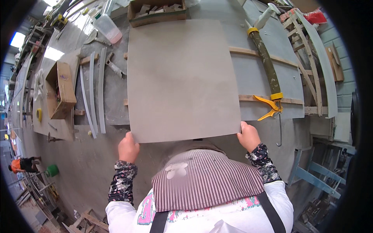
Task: The person handles small colored plastic pieces and a large gray board in a workshop. They place the board on a workbench, align it, and attach a white plastic strip along an edge. The person then picks up small white blocks and positions them on the board.
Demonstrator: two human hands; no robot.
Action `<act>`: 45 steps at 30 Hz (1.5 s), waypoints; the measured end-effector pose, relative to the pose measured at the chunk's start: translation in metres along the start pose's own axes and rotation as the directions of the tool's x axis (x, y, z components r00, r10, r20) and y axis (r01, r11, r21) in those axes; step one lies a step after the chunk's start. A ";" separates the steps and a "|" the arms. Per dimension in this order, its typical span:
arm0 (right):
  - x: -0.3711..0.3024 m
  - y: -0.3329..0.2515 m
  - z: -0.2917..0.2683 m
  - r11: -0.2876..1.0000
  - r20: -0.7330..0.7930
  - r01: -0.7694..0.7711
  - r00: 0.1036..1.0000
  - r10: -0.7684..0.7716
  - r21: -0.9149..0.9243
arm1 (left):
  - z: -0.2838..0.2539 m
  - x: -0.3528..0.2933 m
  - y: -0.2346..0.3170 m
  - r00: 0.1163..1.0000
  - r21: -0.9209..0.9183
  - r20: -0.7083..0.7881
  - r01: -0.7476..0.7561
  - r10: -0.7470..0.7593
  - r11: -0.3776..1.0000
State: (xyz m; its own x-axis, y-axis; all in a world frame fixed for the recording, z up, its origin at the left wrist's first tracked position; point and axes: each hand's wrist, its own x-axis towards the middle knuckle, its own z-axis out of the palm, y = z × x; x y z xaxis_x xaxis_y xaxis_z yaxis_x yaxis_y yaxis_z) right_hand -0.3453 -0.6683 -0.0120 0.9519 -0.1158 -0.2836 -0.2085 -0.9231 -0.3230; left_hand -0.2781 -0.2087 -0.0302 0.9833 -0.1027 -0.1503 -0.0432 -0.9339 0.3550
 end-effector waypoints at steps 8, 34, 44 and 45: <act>-0.001 -0.004 -0.002 1.000 0.005 -0.019 1.000 0.019 -0.018 | -0.002 0.004 -0.001 0.998 0.043 0.049 0.031 -0.033 0.999; -0.004 -0.004 0.003 0.999 -0.046 -0.048 0.998 0.048 0.008 | -0.006 0.006 -0.005 0.992 0.131 0.105 0.054 -0.068 0.990; -0.004 -0.005 0.005 0.997 -0.057 -0.080 0.995 0.079 -0.014 | -0.004 0.002 -0.004 0.995 0.135 0.062 0.063 -0.072 0.989; -0.004 -0.005 0.005 0.998 -0.084 -0.066 0.994 0.065 -0.006 | -0.004 0.002 -0.004 0.998 0.120 0.027 0.052 -0.056 0.991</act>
State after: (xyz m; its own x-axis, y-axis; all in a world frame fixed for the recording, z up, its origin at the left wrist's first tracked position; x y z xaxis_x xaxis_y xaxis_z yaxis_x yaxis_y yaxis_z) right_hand -0.3492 -0.6612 -0.0141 0.9517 -0.2063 -0.2274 -0.2697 -0.9157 -0.2980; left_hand -0.2751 -0.2039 -0.0284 0.9791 -0.0596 -0.1947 -0.0128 -0.9723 0.2336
